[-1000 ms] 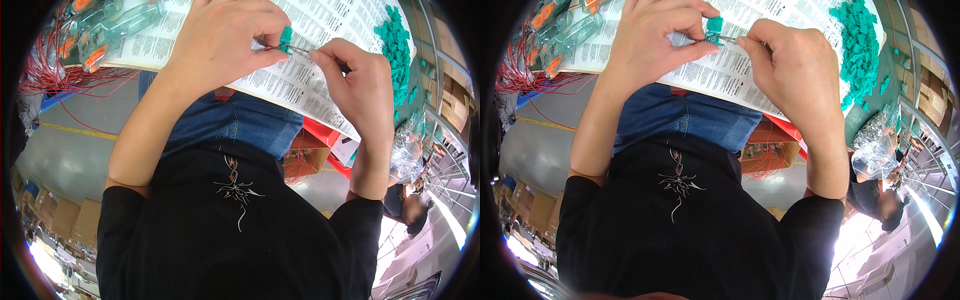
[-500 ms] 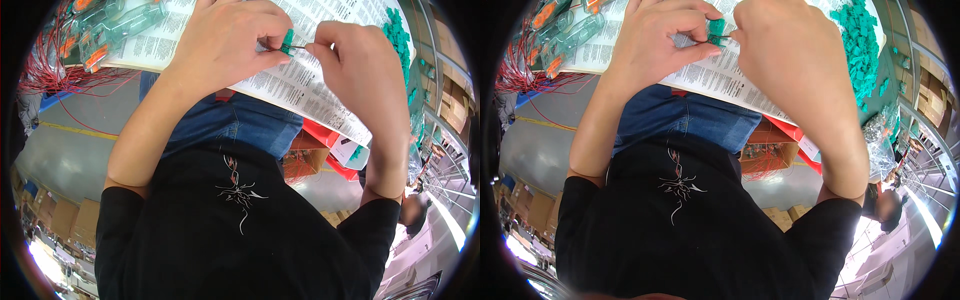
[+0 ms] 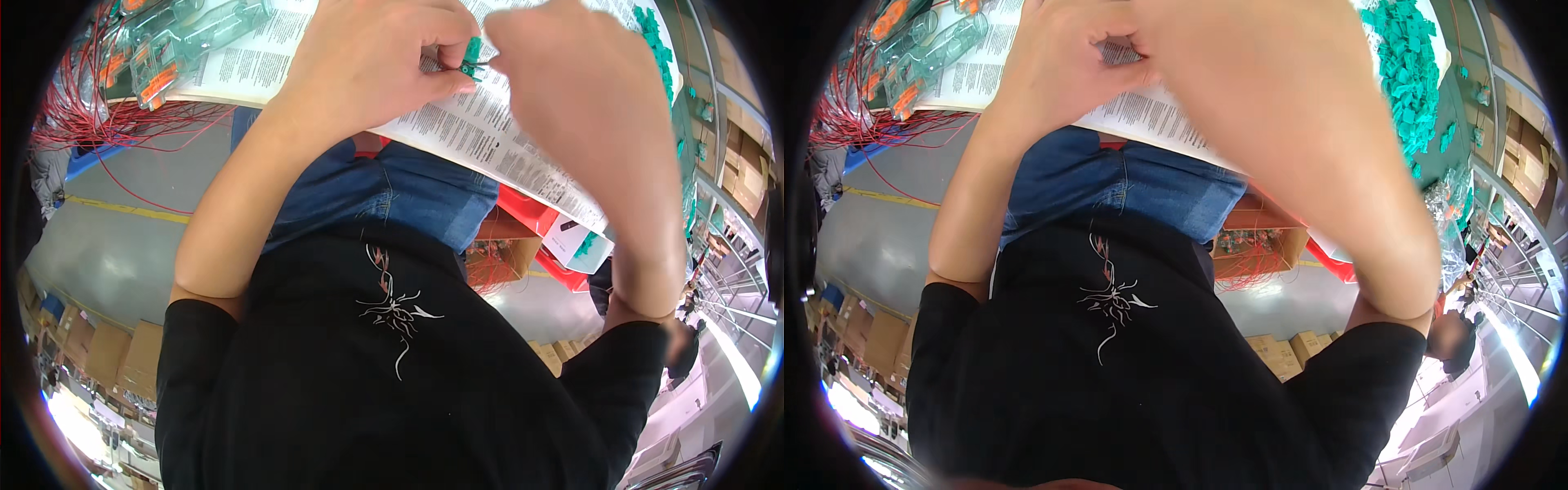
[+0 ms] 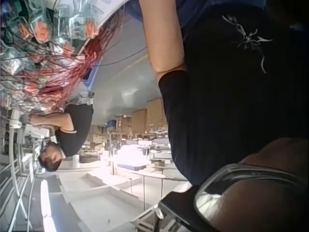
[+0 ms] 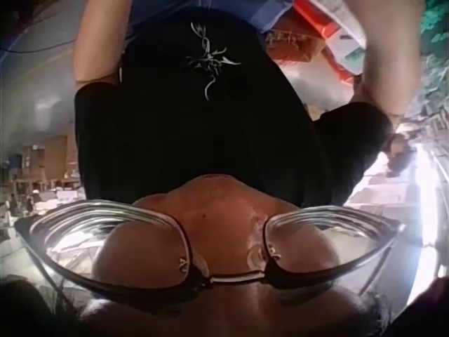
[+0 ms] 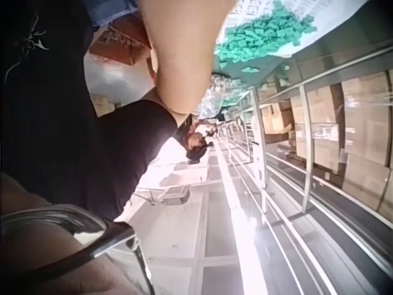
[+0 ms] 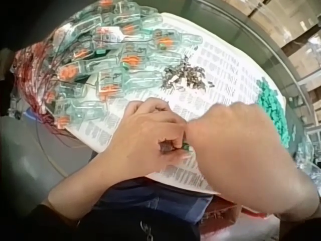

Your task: Insert small metal pins into green plastic connectors at a factory workbench.

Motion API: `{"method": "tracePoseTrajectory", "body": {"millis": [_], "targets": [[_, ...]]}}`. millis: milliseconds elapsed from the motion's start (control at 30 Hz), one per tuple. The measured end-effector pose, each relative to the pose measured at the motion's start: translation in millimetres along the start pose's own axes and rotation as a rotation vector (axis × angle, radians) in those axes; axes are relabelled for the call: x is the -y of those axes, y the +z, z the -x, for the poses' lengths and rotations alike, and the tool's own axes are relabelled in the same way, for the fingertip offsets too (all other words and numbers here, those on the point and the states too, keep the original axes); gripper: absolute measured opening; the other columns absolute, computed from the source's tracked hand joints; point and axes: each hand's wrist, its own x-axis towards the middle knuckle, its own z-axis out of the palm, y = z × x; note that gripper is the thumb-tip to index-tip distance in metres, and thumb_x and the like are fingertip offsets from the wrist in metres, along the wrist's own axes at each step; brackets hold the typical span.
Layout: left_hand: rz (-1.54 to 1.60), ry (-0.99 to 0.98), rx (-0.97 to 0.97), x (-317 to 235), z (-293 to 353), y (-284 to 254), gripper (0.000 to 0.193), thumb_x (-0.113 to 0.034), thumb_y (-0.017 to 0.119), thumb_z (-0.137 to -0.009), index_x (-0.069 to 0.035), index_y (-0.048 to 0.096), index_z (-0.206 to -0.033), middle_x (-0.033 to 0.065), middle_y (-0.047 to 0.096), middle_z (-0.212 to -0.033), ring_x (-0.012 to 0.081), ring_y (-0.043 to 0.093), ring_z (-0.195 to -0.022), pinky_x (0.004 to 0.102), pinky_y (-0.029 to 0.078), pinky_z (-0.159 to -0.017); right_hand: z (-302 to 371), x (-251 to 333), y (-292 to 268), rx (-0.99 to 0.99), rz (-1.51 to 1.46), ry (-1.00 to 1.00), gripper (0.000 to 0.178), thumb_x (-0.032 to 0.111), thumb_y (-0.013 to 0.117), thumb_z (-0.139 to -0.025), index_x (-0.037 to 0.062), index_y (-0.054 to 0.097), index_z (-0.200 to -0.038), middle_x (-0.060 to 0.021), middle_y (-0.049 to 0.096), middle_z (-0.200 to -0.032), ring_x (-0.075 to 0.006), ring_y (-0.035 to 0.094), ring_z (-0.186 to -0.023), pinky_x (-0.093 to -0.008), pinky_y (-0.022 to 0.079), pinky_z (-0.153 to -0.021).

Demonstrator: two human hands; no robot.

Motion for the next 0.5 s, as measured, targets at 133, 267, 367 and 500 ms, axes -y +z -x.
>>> {"method": "tracePoseTrajectory", "body": {"millis": [133, 267, 367, 500], "targets": [[0.033, 0.011, -0.033, 1.4, 0.6, 1.9, 0.023, -0.021, 0.086, -0.071, -0.015, 0.064, -0.072, -0.0042, 0.075, -0.107, 0.0234, 0.058, -0.110, 0.0398, 0.037, -0.092, -2.6, -25.5, 8.2, 0.126, -0.353, 0.093, 0.015, 0.016, 0.074, -0.089, 0.0038, 0.068, -0.084, -0.0129, 0.061, -0.069, -0.0250, 0.061, -0.059, -0.0379, 0.046, -0.054], [0.041, -0.038, 0.013, 0.1, 0.2, -1.5, 0.023, -0.021, 0.086, -0.071, -0.014, 0.064, -0.071, -0.0035, 0.076, -0.107, 0.0237, 0.057, -0.112, 0.0398, 0.036, -0.094, 27.0, -19.7, 29.1, 0.025, -0.513, 0.257, 0.014, 0.019, 0.075, -0.089, 0.0075, 0.072, -0.081, -0.0086, 0.066, -0.065, -0.0281, 0.065, -0.057, -0.0356, 0.048, -0.052], [-0.026, 0.050, -0.041, 13.9, 6.3, 11.7, 0.023, -0.021, 0.086, -0.071, -0.014, 0.064, -0.071, -0.0032, 0.076, -0.107, 0.0238, 0.057, -0.112, 0.0398, 0.035, -0.094, 46.7, -4.1, 49.8, -0.126, -0.573, 0.340, 0.014, 0.020, 0.076, -0.089, 0.0078, 0.074, -0.084, -0.0082, 0.065, -0.064, -0.0267, 0.064, -0.056, -0.0353, 0.048, -0.053], [0.011, -0.018, 0.000, 1.8, -0.3, 2.0, 0.023, -0.020, 0.086, -0.071, -0.014, 0.064, -0.071, -0.0032, 0.076, -0.107, 0.0240, 0.056, -0.113, 0.0398, 0.035, -0.095, 55.1, 6.8, 64.6, -0.290, -0.624, 0.411, 0.011, 0.018, 0.078, -0.089, 0.0078, 0.076, -0.088, -0.0080, 0.066, -0.065, -0.0251, 0.064, -0.056, -0.0336, 0.049, -0.053]]}}
